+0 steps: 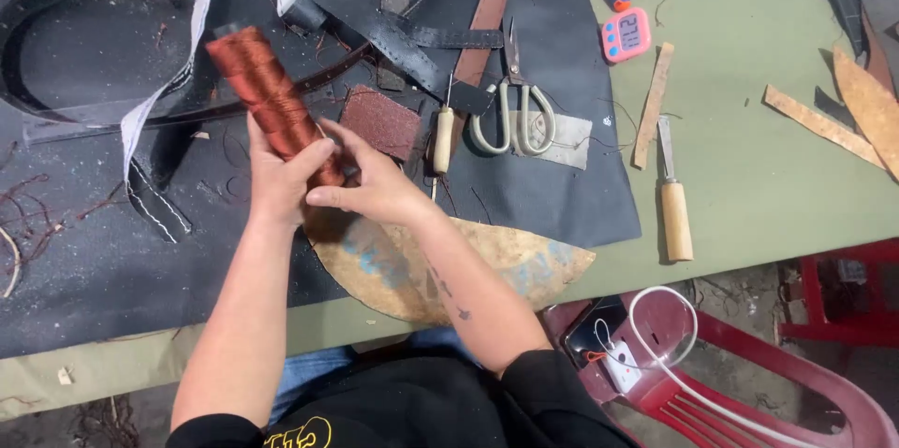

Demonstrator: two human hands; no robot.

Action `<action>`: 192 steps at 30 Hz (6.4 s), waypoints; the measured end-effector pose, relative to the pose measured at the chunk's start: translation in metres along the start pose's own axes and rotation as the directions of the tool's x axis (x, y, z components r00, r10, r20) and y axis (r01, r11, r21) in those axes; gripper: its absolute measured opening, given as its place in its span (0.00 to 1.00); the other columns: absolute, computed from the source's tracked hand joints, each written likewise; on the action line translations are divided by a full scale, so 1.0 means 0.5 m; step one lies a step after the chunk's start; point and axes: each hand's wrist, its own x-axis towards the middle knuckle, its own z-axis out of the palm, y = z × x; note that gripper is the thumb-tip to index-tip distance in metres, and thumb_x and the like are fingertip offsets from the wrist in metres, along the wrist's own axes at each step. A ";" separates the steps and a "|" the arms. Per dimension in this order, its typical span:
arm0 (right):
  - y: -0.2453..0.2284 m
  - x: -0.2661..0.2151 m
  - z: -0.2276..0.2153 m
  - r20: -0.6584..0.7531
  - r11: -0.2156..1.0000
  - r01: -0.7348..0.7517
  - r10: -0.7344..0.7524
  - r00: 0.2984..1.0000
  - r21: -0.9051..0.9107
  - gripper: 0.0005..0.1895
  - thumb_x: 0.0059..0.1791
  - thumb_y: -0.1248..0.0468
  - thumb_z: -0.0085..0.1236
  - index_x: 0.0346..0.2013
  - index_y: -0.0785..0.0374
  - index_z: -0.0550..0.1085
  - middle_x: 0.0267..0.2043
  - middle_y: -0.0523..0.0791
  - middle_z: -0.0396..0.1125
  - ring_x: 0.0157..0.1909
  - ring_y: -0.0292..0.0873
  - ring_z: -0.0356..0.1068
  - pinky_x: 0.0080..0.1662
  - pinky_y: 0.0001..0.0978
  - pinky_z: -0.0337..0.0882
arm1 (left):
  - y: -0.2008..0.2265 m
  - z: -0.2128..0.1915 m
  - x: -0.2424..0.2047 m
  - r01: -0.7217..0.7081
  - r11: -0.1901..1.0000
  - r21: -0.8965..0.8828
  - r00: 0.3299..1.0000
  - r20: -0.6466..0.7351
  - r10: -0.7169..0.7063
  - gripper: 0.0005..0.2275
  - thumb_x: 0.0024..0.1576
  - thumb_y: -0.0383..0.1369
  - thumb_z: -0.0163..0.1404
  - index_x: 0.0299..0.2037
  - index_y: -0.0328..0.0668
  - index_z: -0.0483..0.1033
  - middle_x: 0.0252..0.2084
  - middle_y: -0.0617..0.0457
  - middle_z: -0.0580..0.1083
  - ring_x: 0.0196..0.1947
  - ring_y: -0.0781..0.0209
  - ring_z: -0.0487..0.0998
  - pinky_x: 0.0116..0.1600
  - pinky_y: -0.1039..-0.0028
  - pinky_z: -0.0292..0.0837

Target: Unwinding thread from a spool, cutting it to length with scissors, and threading a needle for leatherwork.

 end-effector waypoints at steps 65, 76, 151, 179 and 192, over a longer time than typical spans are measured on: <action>-0.020 -0.104 -0.343 -0.694 0.553 -0.537 -0.110 0.711 -0.637 0.30 0.46 0.62 0.72 0.60 0.65 0.71 0.53 0.60 0.64 0.55 0.64 0.70 0.49 0.52 0.78 | 0.020 -0.074 0.058 0.405 0.692 -0.597 0.914 0.283 -0.291 0.37 0.49 0.38 0.53 0.73 0.49 0.62 0.46 0.30 0.80 0.50 0.36 0.83 0.49 0.63 0.86; -0.037 -0.286 -0.283 -0.755 0.697 -0.569 0.061 0.653 -0.436 0.36 0.36 0.65 0.62 0.61 0.55 0.72 0.48 0.48 0.66 0.42 0.52 0.72 0.45 0.47 0.73 | 0.008 -0.070 0.059 0.393 0.743 -0.541 0.918 0.281 -0.281 0.37 0.48 0.39 0.51 0.73 0.47 0.61 0.45 0.30 0.79 0.49 0.36 0.83 0.48 0.63 0.86; 0.125 -0.255 0.096 -0.078 0.988 0.043 -0.032 0.996 0.146 0.50 0.42 0.20 0.11 0.35 0.61 0.64 0.15 0.35 0.58 0.14 0.28 0.59 0.20 0.16 0.62 | -0.012 0.064 -0.034 0.233 0.914 -0.331 0.949 0.283 -0.139 0.18 0.44 0.32 0.60 0.44 0.37 0.72 0.26 0.40 0.74 0.23 0.52 0.78 0.30 0.64 0.75; 0.011 -0.221 -0.331 -0.799 0.558 -0.588 -0.277 0.533 -0.585 0.29 0.48 0.66 0.69 0.62 0.70 0.71 0.52 0.53 0.66 0.54 0.57 0.71 0.53 0.48 0.75 | 0.015 -0.006 0.026 0.279 0.895 -0.347 0.958 0.167 -0.234 0.27 0.46 0.39 0.54 0.59 0.43 0.68 0.31 0.38 0.75 0.34 0.45 0.82 0.40 0.62 0.81; 0.015 0.022 -0.020 -0.202 1.000 -0.017 0.018 0.979 0.005 0.40 0.46 0.54 0.70 0.71 0.54 0.64 0.64 0.58 0.66 0.63 0.51 0.67 0.56 0.45 0.75 | -0.025 0.008 0.028 0.181 0.951 -0.249 0.975 0.169 -0.141 0.20 0.48 0.28 0.58 0.51 0.36 0.69 0.32 0.34 0.76 0.31 0.49 0.80 0.36 0.62 0.77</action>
